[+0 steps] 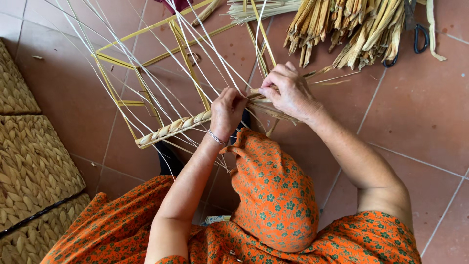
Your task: The person weaves dried palm leaves into a rectangular basket frame. They interlace the leaves through the frame's vertical supports, gradually building up the basket's side walls.
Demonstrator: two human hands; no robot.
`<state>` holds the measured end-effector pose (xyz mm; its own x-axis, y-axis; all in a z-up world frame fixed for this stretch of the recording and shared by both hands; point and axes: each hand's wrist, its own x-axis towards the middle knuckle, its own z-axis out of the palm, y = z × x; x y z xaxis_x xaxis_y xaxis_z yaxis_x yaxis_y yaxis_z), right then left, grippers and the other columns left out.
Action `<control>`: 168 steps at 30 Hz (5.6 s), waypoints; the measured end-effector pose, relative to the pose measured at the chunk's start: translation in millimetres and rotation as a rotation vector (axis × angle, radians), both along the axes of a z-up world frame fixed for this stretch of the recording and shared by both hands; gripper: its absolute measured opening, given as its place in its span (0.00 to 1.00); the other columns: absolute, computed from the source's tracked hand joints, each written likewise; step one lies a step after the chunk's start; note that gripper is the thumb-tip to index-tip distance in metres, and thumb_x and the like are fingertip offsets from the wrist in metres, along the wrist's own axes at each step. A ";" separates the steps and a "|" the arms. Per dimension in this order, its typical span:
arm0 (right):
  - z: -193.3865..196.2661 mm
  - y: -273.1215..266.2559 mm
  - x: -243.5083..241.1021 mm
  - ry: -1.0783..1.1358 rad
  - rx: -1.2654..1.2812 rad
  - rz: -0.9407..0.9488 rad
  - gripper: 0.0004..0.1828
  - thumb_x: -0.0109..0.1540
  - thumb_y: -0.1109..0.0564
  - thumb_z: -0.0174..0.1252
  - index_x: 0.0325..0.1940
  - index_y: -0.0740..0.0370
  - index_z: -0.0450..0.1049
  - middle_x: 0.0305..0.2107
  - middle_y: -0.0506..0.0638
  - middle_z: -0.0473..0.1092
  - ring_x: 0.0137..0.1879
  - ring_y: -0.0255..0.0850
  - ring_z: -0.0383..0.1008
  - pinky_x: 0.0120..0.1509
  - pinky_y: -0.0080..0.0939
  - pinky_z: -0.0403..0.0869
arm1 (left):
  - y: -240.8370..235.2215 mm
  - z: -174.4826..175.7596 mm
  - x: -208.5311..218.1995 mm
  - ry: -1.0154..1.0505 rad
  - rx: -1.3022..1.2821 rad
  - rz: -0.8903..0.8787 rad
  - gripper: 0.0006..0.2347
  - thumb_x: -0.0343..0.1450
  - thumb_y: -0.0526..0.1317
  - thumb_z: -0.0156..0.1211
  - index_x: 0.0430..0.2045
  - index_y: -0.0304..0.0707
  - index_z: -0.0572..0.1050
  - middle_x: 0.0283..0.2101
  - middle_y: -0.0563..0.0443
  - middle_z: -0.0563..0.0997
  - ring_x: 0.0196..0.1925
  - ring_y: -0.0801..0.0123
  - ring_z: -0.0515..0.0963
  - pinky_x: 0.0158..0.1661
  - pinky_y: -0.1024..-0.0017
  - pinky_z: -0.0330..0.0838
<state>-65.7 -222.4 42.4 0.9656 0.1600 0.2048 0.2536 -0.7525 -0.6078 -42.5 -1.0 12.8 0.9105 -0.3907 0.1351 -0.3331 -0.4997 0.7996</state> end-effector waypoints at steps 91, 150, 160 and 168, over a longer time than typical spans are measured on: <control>-37.9 -56.5 32.8 0.658 0.165 -0.050 0.18 0.57 0.43 0.73 0.35 0.59 0.81 0.27 0.46 0.79 0.34 0.33 0.77 0.41 0.39 0.77 | -44.0 10.6 17.3 0.048 0.274 -0.321 0.14 0.76 0.42 0.55 0.55 0.41 0.72 0.41 0.42 0.79 0.46 0.47 0.80 0.50 0.53 0.74; -21.2 -29.2 -49.6 -0.306 -0.210 -0.123 0.32 0.49 0.43 0.78 0.52 0.59 0.78 0.53 0.53 0.66 0.57 0.51 0.68 0.61 0.52 0.68 | -27.6 -32.6 57.7 0.920 -0.481 -0.009 0.18 0.75 0.41 0.55 0.54 0.29 0.61 0.33 0.36 0.85 0.28 0.62 0.85 0.27 0.70 0.84; -44.8 -15.1 -44.0 -0.232 0.138 -0.109 0.05 0.64 0.55 0.70 0.42 0.54 0.81 0.40 0.45 0.75 0.50 0.40 0.70 0.55 0.43 0.71 | -59.6 -44.1 43.3 0.165 0.239 -0.039 0.39 0.63 0.34 0.71 0.66 0.25 0.51 0.27 0.36 0.82 0.31 0.41 0.83 0.35 0.52 0.77; -63.5 -22.9 -33.7 0.190 0.371 -0.372 0.08 0.63 0.55 0.69 0.45 0.59 0.82 0.34 0.48 0.75 0.40 0.34 0.77 0.43 0.35 0.76 | -49.1 -30.8 13.1 -0.263 0.160 -0.289 0.10 0.71 0.31 0.63 0.44 0.38 0.73 0.45 0.43 0.78 0.43 0.54 0.85 0.43 0.64 0.82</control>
<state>-99.4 -245.4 -21.0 0.9687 -0.2482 -0.0006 -0.1280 -0.4975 -0.8579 -29.4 -50.2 -18.0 0.7027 -0.6601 0.2655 -0.6604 -0.4662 0.5887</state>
